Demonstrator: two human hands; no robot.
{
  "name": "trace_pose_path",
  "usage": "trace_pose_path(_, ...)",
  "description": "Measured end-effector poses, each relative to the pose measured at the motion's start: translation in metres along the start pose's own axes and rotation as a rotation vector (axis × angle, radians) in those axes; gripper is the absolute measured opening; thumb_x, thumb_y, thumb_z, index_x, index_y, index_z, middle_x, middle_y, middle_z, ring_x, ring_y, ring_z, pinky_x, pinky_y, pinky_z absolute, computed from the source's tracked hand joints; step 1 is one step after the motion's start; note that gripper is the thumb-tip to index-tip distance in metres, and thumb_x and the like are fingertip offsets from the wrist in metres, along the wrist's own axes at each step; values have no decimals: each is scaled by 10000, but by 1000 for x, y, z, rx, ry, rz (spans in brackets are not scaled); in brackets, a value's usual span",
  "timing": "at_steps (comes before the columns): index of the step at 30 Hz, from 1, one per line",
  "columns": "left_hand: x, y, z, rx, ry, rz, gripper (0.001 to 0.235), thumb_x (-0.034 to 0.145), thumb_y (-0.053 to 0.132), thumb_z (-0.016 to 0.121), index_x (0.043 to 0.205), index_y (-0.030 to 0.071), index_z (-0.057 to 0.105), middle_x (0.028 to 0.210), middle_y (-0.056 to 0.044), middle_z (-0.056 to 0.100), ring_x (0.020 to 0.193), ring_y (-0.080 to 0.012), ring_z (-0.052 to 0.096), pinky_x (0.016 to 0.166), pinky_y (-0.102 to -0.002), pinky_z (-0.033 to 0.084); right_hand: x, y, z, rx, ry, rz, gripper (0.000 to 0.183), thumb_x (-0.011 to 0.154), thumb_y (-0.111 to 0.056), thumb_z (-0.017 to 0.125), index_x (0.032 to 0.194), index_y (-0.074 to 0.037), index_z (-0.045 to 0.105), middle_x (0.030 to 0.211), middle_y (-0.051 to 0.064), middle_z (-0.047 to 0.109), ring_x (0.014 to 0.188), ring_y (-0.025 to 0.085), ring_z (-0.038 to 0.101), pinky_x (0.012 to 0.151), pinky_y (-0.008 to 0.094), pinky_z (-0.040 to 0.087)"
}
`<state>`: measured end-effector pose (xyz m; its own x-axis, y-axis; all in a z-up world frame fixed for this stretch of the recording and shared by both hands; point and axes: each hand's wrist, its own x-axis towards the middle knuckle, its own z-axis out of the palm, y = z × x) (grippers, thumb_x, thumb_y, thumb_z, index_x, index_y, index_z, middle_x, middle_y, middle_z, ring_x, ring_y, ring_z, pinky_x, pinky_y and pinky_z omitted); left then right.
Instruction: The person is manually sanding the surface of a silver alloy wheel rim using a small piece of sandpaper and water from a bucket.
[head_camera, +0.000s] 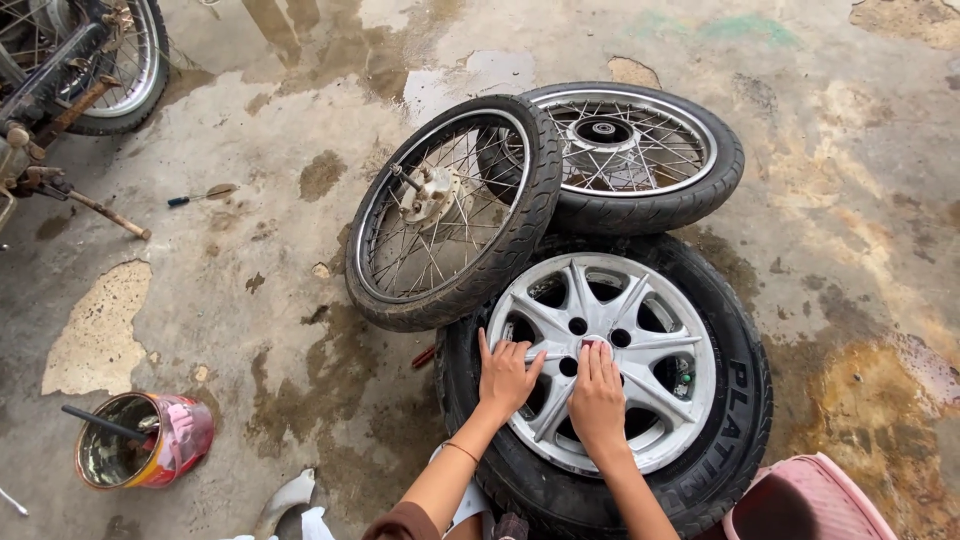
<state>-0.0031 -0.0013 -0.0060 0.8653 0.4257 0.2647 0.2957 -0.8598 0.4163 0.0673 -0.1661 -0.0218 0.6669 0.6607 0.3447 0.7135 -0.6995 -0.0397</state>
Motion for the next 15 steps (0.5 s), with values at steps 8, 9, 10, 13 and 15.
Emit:
trace_pose_path(8, 3, 3, -7, -40, -9, -12, 508, 1038, 464, 485, 1093, 28, 740, 971, -103, 754, 984, -277, 665, 1221, -647, 80, -14, 0, -1, -121, -70, -34, 698, 786, -82, 515, 1478, -11, 452, 1537, 170, 494, 1477, 314, 431, 1187, 471, 379)
trace_pose_path(9, 1, 3, -6, -37, -22, -14, 512, 1041, 467, 477, 1105, 30, 736, 986, -101, 754, 997, -271, 662, 1222, -645, 75, -21, -1, -1, -121, -115, -30, 727, 780, -85, 518, 1496, -4, 421, 1554, 179, 469, 1499, 325, 397, 1209, 483, 354)
trace_pose_path(10, 2, 2, -7, -36, -25, -19, 512, 1041, 467, 477, 1105, 30, 736, 986, -101, 754, 997, -271, 662, 1222, -645, 75, -19, -3, -2, -118, -119, -32, 727, 780, -85, 518, 1496, -4, 421, 1554, 179, 469, 1499, 325, 397, 1209, 483, 354)
trace_pose_path(13, 1, 1, -7, -44, -8, -4, 500, 1043, 457, 484, 1089, 28, 736, 966, -111, 748, 975, -286, 666, 1217, -656, 88, -22, -7, -4, -118, -133, -20, 702, 804, -86, 500, 1498, -5, 429, 1566, 190, 460, 1500, 320, 401, 1221, 474, 341)
trace_pose_path(15, 1, 2, -7, -33, -10, -9, 497, 1035, 463, 496, 1071, 32, 740, 956, -117, 748, 973, -300, 671, 1214, -664, 104, -21, -7, -2, -98, -99, -10, 719, 764, -90, 527, 1475, 4, 470, 1539, 195, 499, 1482, 327, 435, 1213, 474, 360)
